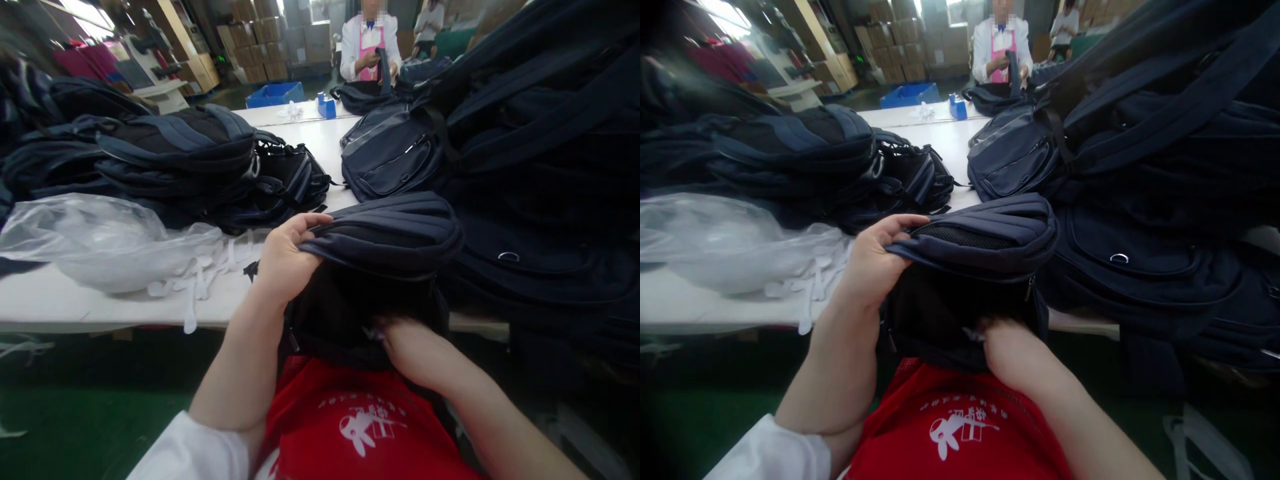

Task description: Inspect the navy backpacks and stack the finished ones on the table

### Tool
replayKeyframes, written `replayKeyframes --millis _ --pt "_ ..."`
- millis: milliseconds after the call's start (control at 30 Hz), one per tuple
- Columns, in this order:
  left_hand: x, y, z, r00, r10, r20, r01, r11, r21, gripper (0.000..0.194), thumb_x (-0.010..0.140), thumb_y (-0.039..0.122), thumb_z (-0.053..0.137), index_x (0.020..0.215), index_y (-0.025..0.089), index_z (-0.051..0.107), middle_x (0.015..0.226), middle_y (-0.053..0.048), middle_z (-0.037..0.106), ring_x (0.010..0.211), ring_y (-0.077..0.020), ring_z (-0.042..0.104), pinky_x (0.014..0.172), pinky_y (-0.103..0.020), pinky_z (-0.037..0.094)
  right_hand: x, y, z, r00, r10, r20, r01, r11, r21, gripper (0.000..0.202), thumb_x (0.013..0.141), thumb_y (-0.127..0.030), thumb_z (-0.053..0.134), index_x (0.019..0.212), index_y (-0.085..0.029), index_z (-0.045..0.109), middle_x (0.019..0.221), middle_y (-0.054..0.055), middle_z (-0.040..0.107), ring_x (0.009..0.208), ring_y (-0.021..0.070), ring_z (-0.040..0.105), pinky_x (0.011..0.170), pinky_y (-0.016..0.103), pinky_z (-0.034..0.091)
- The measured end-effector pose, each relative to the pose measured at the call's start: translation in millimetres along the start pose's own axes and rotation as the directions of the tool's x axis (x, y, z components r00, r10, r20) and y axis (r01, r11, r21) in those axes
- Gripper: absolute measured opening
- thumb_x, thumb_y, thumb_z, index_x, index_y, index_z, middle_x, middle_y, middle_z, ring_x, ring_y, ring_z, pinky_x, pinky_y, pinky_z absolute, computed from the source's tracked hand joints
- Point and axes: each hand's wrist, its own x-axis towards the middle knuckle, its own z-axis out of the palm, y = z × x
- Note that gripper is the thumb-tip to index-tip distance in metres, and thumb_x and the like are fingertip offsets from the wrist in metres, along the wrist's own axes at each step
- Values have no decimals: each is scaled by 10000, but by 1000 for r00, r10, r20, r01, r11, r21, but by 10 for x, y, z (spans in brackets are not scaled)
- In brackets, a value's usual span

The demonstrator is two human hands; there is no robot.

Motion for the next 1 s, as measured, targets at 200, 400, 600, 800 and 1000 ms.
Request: replayKeyframes --millis 200,400,600,800,1000 --pt "-60 173 -188 991 -58 -123 46 994 -98 469 623 260 788 1068 176 666 664 18 639 583 -133 621 556 -230 515 -242 -532 -53 940 -330 89 326 943 62 457 815 -87 432 1220 -220 599 1193 73 630 1079 199 570 958 320 401" --pt "-51 205 -353 969 -37 -246 -6 986 -169 468 641 352 788 1053 170 661 790 -28 699 667 -167 678 632 -272 560 -271 -868 -117 886 -420 194 432 902 -21 581 782 -145 505 1361 -158 469 1302 108 572 1153 278 526 990 421 403" --pt "-91 211 -366 963 -26 -267 -33 976 -215 476 644 330 778 1074 163 659 810 -33 705 683 -162 677 645 -271 561 -333 -811 -1 918 -371 141 395 892 -220 570 731 -116 494 1300 -148 523 1159 127 642 972 277 605 823 394 482" --pt "-139 185 -381 974 -9 -226 -56 959 -279 451 614 249 793 1044 177 679 797 -26 707 668 -147 668 619 -236 544 -669 -619 23 829 -500 -253 339 807 -484 398 665 -62 439 964 -185 670 859 66 700 694 202 616 634 335 491" --pt "-157 159 -368 986 -9 -164 -42 951 -306 447 608 241 794 1038 180 689 782 -17 707 639 -135 656 599 -228 536 -485 -504 -53 947 -285 -150 181 856 -484 374 705 -23 429 909 -187 697 837 67 704 705 199 638 682 326 498"
